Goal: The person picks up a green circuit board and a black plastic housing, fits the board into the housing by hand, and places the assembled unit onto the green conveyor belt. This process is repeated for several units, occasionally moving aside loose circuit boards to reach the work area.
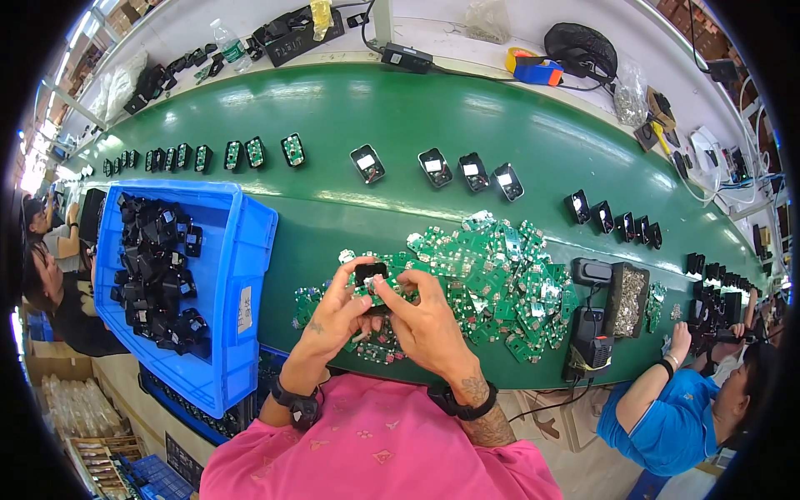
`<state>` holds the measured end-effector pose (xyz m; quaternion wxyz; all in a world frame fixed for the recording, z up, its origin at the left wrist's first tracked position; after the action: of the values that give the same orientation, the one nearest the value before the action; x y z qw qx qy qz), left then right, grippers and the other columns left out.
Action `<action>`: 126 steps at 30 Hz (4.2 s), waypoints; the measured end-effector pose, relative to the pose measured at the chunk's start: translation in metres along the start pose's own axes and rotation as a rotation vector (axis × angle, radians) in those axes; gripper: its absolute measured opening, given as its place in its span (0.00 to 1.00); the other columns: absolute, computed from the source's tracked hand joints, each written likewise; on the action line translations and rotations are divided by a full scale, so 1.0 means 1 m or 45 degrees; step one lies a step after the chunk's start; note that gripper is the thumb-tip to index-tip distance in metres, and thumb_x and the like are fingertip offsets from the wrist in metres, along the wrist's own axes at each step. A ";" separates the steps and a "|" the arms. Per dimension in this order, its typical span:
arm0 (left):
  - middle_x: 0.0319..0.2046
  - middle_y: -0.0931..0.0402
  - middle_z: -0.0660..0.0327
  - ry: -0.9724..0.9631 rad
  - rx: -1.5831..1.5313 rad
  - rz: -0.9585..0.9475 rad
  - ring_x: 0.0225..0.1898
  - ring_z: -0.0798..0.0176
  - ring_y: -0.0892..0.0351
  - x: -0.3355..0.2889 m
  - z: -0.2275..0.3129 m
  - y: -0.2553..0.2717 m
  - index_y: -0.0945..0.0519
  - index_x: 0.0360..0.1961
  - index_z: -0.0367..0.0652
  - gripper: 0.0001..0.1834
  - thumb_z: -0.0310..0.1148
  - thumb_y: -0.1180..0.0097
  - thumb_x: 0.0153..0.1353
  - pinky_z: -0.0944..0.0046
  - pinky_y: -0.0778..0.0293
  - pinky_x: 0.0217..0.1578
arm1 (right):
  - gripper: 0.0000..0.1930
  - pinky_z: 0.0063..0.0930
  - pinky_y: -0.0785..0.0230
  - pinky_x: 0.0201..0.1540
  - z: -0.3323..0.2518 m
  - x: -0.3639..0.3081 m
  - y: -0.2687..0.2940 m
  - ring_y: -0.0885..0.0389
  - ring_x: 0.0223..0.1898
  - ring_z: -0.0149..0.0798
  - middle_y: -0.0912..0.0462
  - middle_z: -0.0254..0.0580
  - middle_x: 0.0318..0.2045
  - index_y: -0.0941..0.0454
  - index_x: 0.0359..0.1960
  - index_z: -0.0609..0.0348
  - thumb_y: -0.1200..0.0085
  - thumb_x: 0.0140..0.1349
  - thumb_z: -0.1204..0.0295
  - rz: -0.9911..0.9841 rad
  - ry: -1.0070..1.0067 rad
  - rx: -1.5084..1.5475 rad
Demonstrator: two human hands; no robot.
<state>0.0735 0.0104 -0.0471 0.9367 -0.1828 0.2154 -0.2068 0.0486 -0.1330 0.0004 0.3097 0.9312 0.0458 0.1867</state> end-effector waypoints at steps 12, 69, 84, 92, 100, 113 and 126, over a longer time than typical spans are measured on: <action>0.42 0.25 0.59 -0.257 0.464 0.150 0.26 0.75 0.28 -0.002 0.010 -0.009 0.41 0.69 0.45 0.28 0.21 0.53 0.69 0.72 0.31 0.24 | 0.10 0.18 0.29 0.23 0.004 -0.002 -0.012 0.21 0.23 0.24 0.16 0.40 0.29 0.17 0.46 0.69 0.46 0.68 0.78 0.022 -0.698 0.923; 0.53 0.23 0.56 -0.333 0.575 0.122 0.40 0.70 0.18 -0.007 0.022 -0.004 0.29 0.65 0.44 0.35 0.14 0.41 0.55 0.66 0.17 0.39 | 0.04 0.15 0.35 0.18 0.015 -0.012 -0.012 0.22 0.19 0.23 0.20 0.34 0.23 0.23 0.32 0.66 0.41 0.65 0.79 0.266 -0.646 0.849; 0.57 0.26 0.55 -0.804 0.805 0.291 0.46 0.68 0.19 -0.006 0.030 -0.004 0.22 0.58 0.40 0.25 0.16 0.39 0.58 0.70 0.20 0.42 | 0.09 0.35 0.35 0.26 -0.007 0.007 0.000 0.24 0.22 0.44 0.22 0.47 0.21 0.21 0.30 0.66 0.42 0.65 0.72 -0.163 -0.429 0.330; 0.53 0.23 0.54 -0.682 0.826 0.337 0.33 0.71 0.21 -0.011 0.031 -0.009 0.22 0.61 0.45 0.31 0.11 0.47 0.55 0.72 0.26 0.30 | 0.11 0.37 0.36 0.24 -0.009 0.001 -0.005 0.26 0.19 0.45 0.24 0.47 0.19 0.23 0.27 0.66 0.44 0.66 0.71 0.116 -0.471 0.300; 0.56 0.27 0.53 -0.604 0.711 0.188 0.34 0.72 0.19 -0.011 0.025 0.000 0.26 0.64 0.42 0.30 0.15 0.51 0.59 0.72 0.23 0.29 | 0.14 0.37 0.37 0.22 0.003 0.007 -0.004 0.27 0.17 0.45 0.26 0.47 0.16 0.23 0.24 0.66 0.42 0.66 0.69 0.101 -0.511 0.202; 0.52 0.26 0.52 -0.299 0.455 0.131 0.44 0.64 0.19 -0.001 0.008 -0.002 0.33 0.63 0.37 0.20 0.24 0.56 0.71 0.66 0.13 0.34 | 0.15 0.38 0.25 0.31 0.006 0.003 -0.022 0.14 0.28 0.48 0.16 0.54 0.31 0.25 0.53 0.64 0.49 0.70 0.69 0.140 -0.522 0.093; 0.42 0.18 0.49 -0.636 0.830 0.370 0.29 0.60 0.14 0.007 0.027 0.001 0.28 0.58 0.36 0.17 0.24 0.54 0.69 0.62 0.17 0.28 | 0.18 0.27 0.26 0.35 0.024 0.019 -0.040 0.20 0.31 0.31 0.17 0.45 0.36 0.27 0.61 0.59 0.52 0.70 0.74 0.287 -0.468 0.409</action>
<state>0.0928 0.0145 -0.0269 0.9882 0.1104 -0.0710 -0.0793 0.0760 -0.1105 -0.0347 0.1382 0.9859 -0.0863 0.0381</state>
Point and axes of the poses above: each hand's wrist, its own x-axis towards the middle knuckle, its own y-axis out of the back of the hand, z = x × y, the point moved 6 cm from there along x, towards the middle knuckle
